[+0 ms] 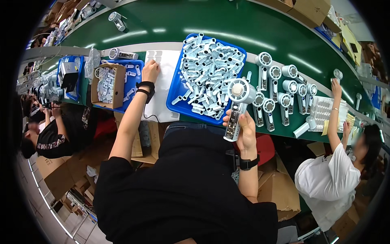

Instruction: Assembling plastic hair dryer components at a production line station.

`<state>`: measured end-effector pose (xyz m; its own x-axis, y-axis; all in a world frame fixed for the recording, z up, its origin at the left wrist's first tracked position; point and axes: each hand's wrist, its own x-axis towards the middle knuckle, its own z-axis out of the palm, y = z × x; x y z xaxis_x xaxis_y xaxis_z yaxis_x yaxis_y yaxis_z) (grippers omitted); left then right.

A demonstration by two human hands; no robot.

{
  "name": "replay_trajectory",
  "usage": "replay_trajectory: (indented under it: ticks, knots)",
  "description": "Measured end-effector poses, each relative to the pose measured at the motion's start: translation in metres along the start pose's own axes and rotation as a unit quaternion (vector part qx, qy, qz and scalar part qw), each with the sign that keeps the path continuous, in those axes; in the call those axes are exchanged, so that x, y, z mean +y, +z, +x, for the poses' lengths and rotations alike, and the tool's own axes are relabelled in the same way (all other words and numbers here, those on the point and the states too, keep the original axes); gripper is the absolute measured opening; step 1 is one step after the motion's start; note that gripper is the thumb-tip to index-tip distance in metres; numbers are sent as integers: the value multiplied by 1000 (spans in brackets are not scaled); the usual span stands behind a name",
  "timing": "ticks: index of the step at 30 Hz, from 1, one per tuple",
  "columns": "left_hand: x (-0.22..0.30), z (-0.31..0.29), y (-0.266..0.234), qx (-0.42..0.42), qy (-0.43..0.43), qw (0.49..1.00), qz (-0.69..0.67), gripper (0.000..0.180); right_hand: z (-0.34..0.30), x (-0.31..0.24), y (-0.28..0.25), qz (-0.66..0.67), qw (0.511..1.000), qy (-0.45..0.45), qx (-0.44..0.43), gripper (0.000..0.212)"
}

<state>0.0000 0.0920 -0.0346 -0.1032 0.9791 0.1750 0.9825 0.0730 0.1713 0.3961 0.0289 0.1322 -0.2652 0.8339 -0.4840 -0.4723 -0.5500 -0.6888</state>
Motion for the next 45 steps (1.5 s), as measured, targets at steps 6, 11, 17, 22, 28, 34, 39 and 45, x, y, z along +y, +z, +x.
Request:
replay_trajectory:
  ticks: [6,11,17,22,28,34,39,45]
  knots:
    - [1,6,-16,-40,-5,991,-128,10,11,12,21,106,987,-24,-120,61]
    - [-13,8,-13,-56,-45,990,-120,9,9,1,47,30,988,-20,-148,67]
    - [-17,9,-3,6,-10,995,-94,8,11,-3,58,-27,987,-15,-156,65]
    - [-6,12,-30,95,-137,971,-170,10,11,-9,62,-92,982,-41,-161,63]
    - [96,3,-149,183,-117,798,-562,13,13,-18,72,-114,972,-75,-190,64]
    - [171,-23,-192,64,-8,708,-703,14,7,-19,92,-44,969,-120,-211,70]
    - [190,-31,-186,27,16,732,-681,17,2,-20,90,-67,966,-152,-199,74]
    - [199,-27,-181,50,-5,752,-657,19,-1,-19,85,-89,964,-162,-190,75]
